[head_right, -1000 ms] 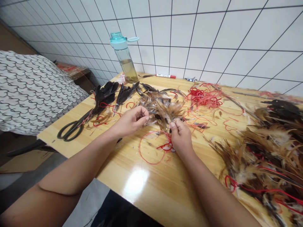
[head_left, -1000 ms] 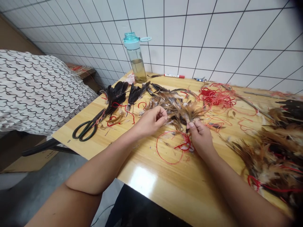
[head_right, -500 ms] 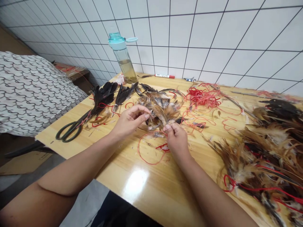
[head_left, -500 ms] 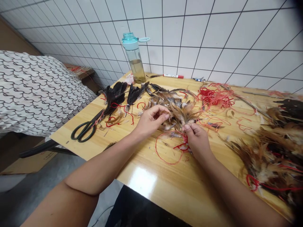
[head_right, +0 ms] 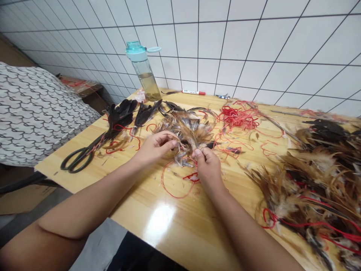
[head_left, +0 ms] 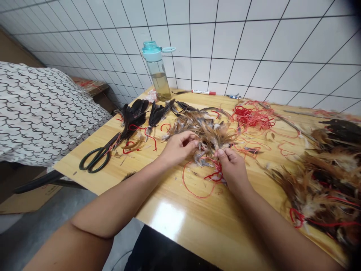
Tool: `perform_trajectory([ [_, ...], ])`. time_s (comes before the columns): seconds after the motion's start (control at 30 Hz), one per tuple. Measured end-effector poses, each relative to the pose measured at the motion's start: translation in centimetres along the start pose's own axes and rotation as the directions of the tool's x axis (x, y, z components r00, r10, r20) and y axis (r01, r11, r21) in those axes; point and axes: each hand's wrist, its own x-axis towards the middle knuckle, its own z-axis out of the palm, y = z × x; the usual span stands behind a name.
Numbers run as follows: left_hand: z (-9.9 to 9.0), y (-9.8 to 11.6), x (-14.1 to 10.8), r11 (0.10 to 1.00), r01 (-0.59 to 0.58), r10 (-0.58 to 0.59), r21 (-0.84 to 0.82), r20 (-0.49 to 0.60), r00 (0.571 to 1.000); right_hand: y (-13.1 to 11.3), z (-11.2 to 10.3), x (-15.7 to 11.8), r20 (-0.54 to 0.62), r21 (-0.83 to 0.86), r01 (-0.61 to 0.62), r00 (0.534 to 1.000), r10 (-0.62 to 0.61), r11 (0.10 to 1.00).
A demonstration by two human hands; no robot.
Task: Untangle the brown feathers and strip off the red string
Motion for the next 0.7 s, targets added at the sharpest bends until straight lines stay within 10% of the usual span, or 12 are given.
perform_trajectory([
  [0.17, -1.4, 0.2, 0.4, 0.885, -0.151, 0.236, 0.440, -0.144, 0.961, 0.0, 0.0, 0.0, 0.002, -0.004, -0.003, 1.000, 0.003, 1.000],
  [0.37, -1.2, 0.8, 0.4, 1.000, 0.015, -0.016, -0.006, -0.086, 0.996, -0.3, 0.1, -0.1, 0.013, -0.002, -0.005, 1.000, 0.005, 1.000],
  [0.7, 1.7, 0.7, -0.4, 0.880, 0.170, -0.183, -0.443, 0.014, 0.983, -0.1, 0.4, -0.1, 0.053, 0.009, -0.003, 0.999, 0.002, 1.000],
])
